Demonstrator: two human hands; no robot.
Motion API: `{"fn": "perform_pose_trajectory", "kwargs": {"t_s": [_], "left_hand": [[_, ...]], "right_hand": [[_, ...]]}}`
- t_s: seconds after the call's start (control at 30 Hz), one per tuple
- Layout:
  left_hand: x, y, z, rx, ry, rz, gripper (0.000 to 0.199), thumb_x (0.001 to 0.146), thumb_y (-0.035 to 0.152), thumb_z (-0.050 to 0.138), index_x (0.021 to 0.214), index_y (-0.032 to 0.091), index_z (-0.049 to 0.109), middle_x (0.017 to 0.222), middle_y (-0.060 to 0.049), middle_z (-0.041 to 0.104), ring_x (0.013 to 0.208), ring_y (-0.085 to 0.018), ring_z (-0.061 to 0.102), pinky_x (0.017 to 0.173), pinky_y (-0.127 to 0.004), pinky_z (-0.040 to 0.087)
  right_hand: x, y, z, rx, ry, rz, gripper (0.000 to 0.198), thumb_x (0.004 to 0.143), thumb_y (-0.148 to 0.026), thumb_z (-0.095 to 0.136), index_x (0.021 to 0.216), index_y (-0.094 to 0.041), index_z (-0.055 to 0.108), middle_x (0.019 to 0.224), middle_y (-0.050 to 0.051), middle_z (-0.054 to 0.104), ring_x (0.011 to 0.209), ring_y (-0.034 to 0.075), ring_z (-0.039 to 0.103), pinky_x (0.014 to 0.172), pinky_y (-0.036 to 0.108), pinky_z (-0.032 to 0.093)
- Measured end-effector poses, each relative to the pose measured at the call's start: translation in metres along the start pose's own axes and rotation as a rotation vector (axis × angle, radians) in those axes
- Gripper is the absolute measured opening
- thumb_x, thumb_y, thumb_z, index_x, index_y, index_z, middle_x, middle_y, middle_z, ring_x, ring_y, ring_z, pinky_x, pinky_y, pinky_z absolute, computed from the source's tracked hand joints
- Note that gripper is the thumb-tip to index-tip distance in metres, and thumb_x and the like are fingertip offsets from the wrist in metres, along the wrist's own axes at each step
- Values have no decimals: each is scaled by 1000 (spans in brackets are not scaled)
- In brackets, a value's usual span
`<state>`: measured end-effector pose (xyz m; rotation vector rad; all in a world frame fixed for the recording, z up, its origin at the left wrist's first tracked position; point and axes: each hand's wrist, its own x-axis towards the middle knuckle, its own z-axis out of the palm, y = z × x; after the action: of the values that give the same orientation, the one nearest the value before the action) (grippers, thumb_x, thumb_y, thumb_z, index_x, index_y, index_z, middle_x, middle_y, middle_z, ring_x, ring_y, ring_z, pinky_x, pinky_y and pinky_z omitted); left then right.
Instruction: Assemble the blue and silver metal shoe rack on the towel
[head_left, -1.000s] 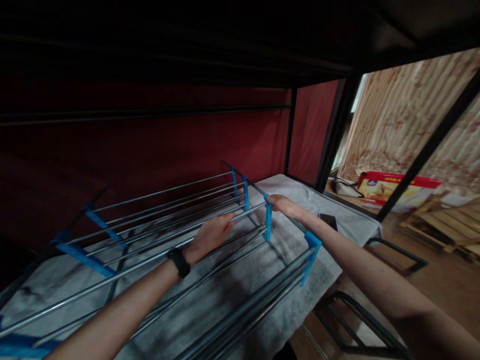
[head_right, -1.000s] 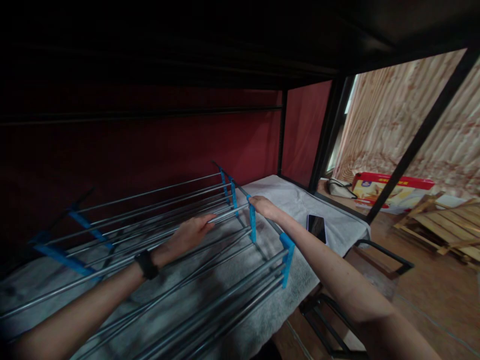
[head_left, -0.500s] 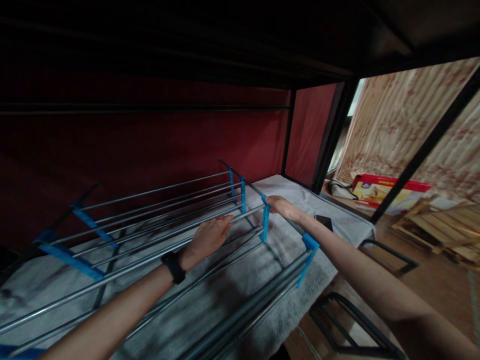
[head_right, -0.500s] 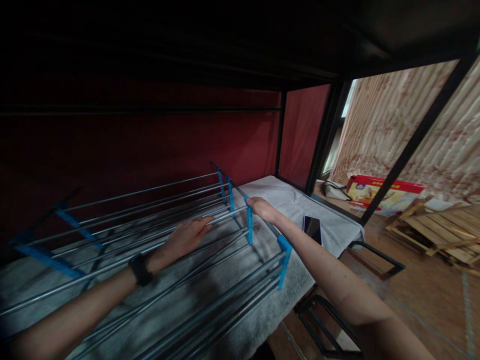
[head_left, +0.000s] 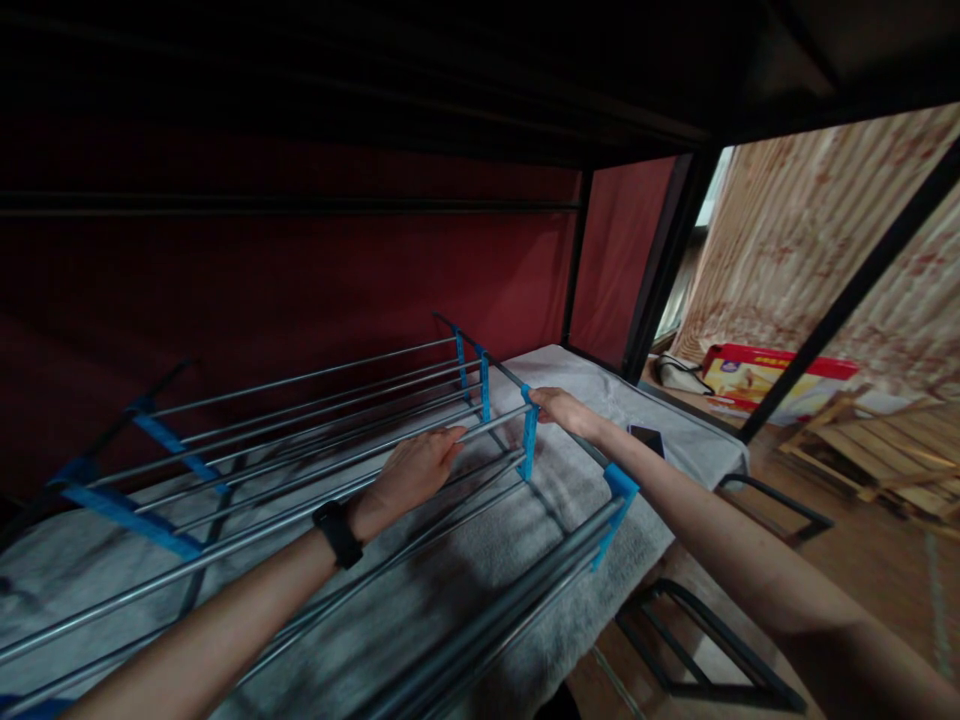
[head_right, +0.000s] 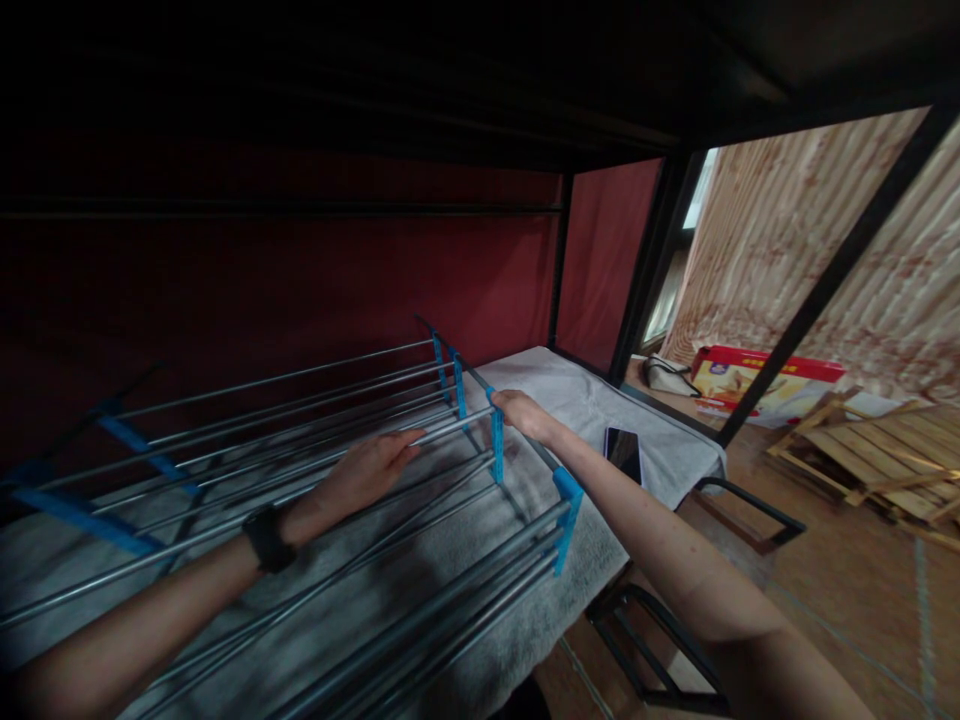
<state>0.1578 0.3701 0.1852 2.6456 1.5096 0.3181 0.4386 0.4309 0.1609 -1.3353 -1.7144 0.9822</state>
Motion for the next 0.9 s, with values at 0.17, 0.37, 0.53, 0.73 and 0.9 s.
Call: {"fn": "perform_pose_trajectory", "kwargs": {"t_s": [0.17,0.37,0.53,0.73,0.9], "left_hand": [[2,-5,2,-57,3,19,42,100,34,36,132,20,59,125,-10,71,115,-25,66,99,-37,47],[4,-6,-1,-135,-34,-8,43,98,35,36,130,21,62,125,-9,71,115,-24,66,98,-35,48],[11,-11,-1,-280,-69,4,42,96,38,40,123,20,67,117,-8,74,110,-25,67,95,-35,49],[16,-18,0,-375,-113,44,40,93,41,42,114,20,69,114,-6,74,106,-26,67,95,-37,50],[16,-20,2,-359,-105,8,45,93,41,42,123,17,66,123,-10,71,114,-26,64,101,-39,47]], "right_hand": [[0,-1,0,40,-14,14,39,85,-58,47,75,-21,48,73,2,50,70,17,47,73,33,47],[-2,-4,0,66,-14,29,41,84,-60,50,74,-21,50,73,2,52,71,18,48,73,32,47],[-1,-2,1,64,-6,24,40,85,-59,50,74,-21,50,70,2,50,70,17,48,72,31,48],[0,-1,1,69,-16,28,39,85,-58,49,74,-21,49,68,1,50,68,16,48,72,31,49],[0,-1,1,52,-15,21,39,86,-58,49,76,-20,51,72,2,54,70,17,51,73,31,50]]}}
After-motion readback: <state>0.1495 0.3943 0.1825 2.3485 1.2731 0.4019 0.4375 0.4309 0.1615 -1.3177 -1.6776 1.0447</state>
